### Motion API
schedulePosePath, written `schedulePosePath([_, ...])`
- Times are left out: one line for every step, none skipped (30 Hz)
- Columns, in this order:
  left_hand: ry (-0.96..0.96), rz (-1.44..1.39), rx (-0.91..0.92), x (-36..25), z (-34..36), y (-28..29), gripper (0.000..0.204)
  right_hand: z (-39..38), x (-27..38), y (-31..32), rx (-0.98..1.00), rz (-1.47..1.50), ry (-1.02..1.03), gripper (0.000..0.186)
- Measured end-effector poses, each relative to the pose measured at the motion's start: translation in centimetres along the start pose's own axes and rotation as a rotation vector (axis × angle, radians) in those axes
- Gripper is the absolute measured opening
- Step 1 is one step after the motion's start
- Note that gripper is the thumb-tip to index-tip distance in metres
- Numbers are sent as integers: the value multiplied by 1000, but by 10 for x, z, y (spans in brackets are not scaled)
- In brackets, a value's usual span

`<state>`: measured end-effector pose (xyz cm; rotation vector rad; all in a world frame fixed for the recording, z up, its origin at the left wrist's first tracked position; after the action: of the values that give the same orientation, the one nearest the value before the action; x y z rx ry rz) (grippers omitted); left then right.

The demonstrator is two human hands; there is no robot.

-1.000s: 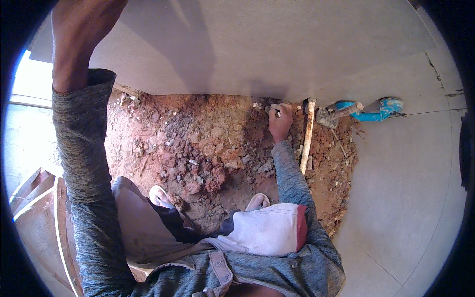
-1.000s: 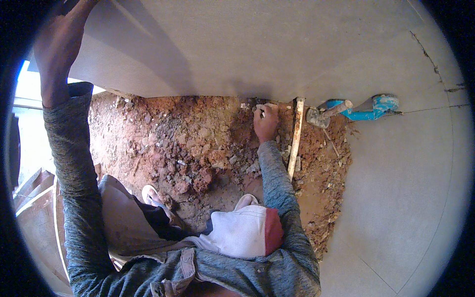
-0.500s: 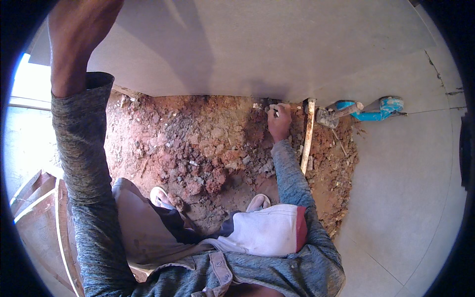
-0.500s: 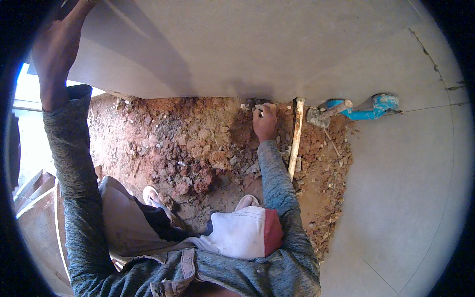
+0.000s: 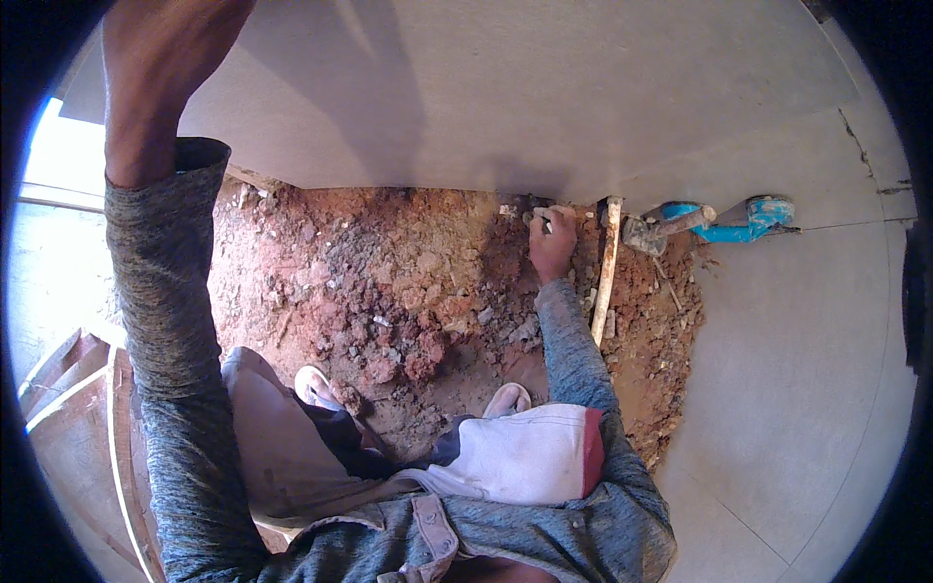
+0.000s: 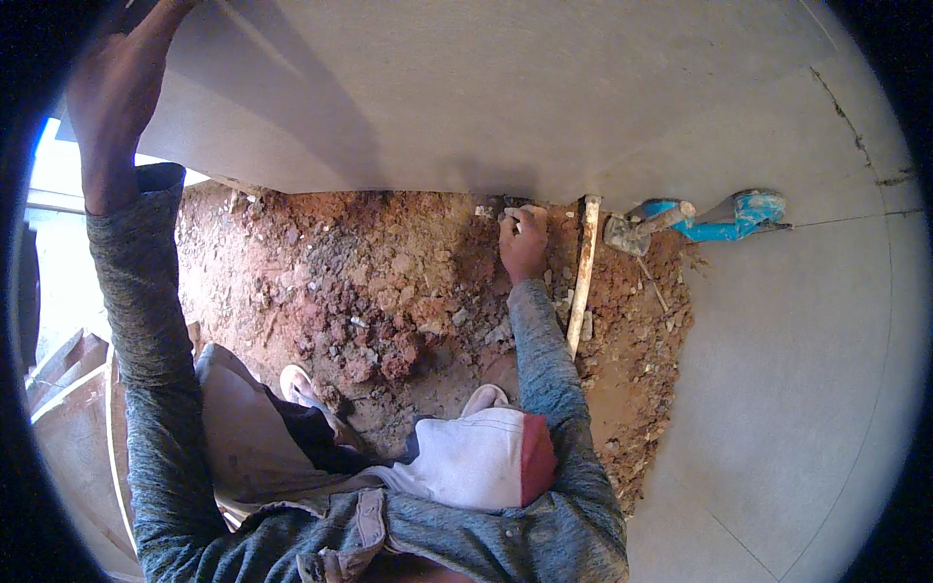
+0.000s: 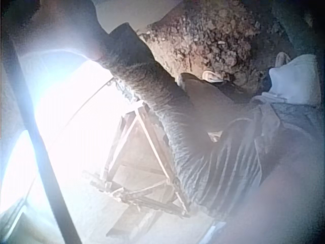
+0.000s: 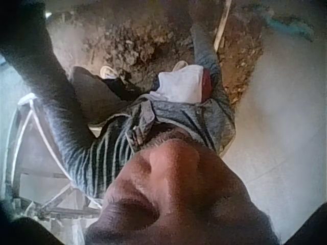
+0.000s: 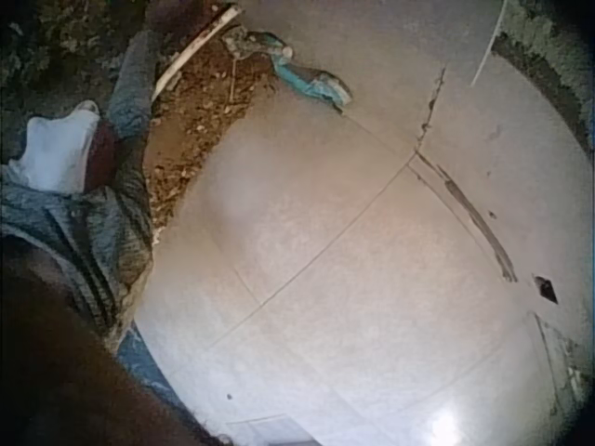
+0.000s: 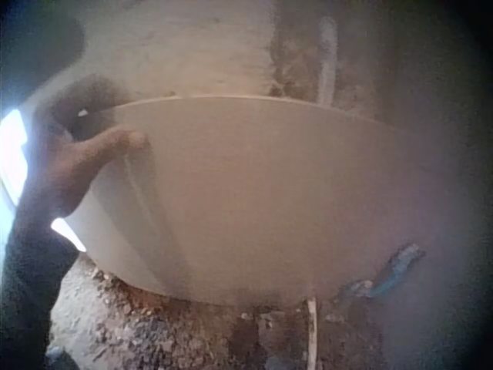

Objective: The person picks up a large tile from a stack, carries it into a small room, and holds it against the wall near plumbing pipes while using a marker to draw a cutting line on the tile surface.

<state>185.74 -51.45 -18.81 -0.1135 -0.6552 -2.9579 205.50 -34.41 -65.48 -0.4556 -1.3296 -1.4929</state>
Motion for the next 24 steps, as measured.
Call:
schedulePosePath([7,6,-2,1,0,0,34,0,-1,0,0,14,-8,14])
schedulePosePath([15,12,-3,2,1,1,34,1,-2,0,-1,27,-17,14])
schedulePosePath([47,-61,-36,22,-1,1,34,1,-3,1,-2,41,-25,15])
schedulePosePath([44,-58,-21,19,0,1,33,1,-2,0,-7,34,-4,14])
schedulePosePath([41,-56,-7,14,3,0,33,1,-1,0,-13,27,17,14])
schedulePosePath([-1,19,50,2,1,0,33,1,0,0,-19,20,37,14])
schedulePosePath([0,7,53,1,1,0,32,2,0,1,-26,21,47,13])
schedulePosePath([1,-5,55,0,2,1,32,2,0,1,-33,23,55,13])
schedulePosePath([50,-103,7,19,-2,0,31,2,0,2,-39,25,64,12])
schedulePosePath([76,-156,-18,26,-3,-1,31,2,1,2,-29,38,24,12])
schedulePosePath([102,-210,-45,32,-5,-3,31,1,3,3,-18,51,-16,12])
schedulePosePath([105,-220,-50,35,-6,-4,31,0,4,4,-8,63,-57,12])
schedulePosePath([97,-213,-43,33,-5,-4,32,1,1,4,-2,68,-73,12])
schedulePosePath([89,-204,-35,31,-4,-4,32,1,-2,5,4,74,-89,12])
schedulePosePath([73,-173,-14,25,-2,-2,33,1,-5,6,10,79,-105,12])
schedulePosePath([70,-119,9,17,3,12,33,2,7,-2,18,98,-71,12])
schedulePosePath([69,-100,26,10,5,15,34,2,11,0,6,92,-48,12])
schedulePosePath([83,-96,38,4,7,18,34,2,14,0,-6,88,-25,12])
schedulePosePath([92,-117,34,4,6,14,35,3,11,2,-17,61,-4,12])
schedulePosePath([100,-137,31,4,5,11,35,3,6,4,-27,35,18,12])
schedulePosePath([105,-169,15,10,1,5,35,3,2,6,-37,9,39,12])
schedulePosePath([107,-163,11,10,1,5,35,4,0,5,-29,24,40,12])
schedulePosePath([108,-159,7,11,1,4,36,4,-2,5,-23,37,40,12])
schedulePosePath([108,-130,12,9,2,5,36,4,-5,5,-18,50,40,12])
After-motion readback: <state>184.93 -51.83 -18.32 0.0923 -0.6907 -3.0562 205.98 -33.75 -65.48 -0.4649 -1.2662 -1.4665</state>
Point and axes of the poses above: each hand's wrist, its own z-axis towards the middle knuckle, its own y-axis out of the back of the hand, x = y × z, the point moved 3 cm from there along z, towards the middle knuckle, and after that the axes turned 14 degrees about -y, right-handed, at the moved point
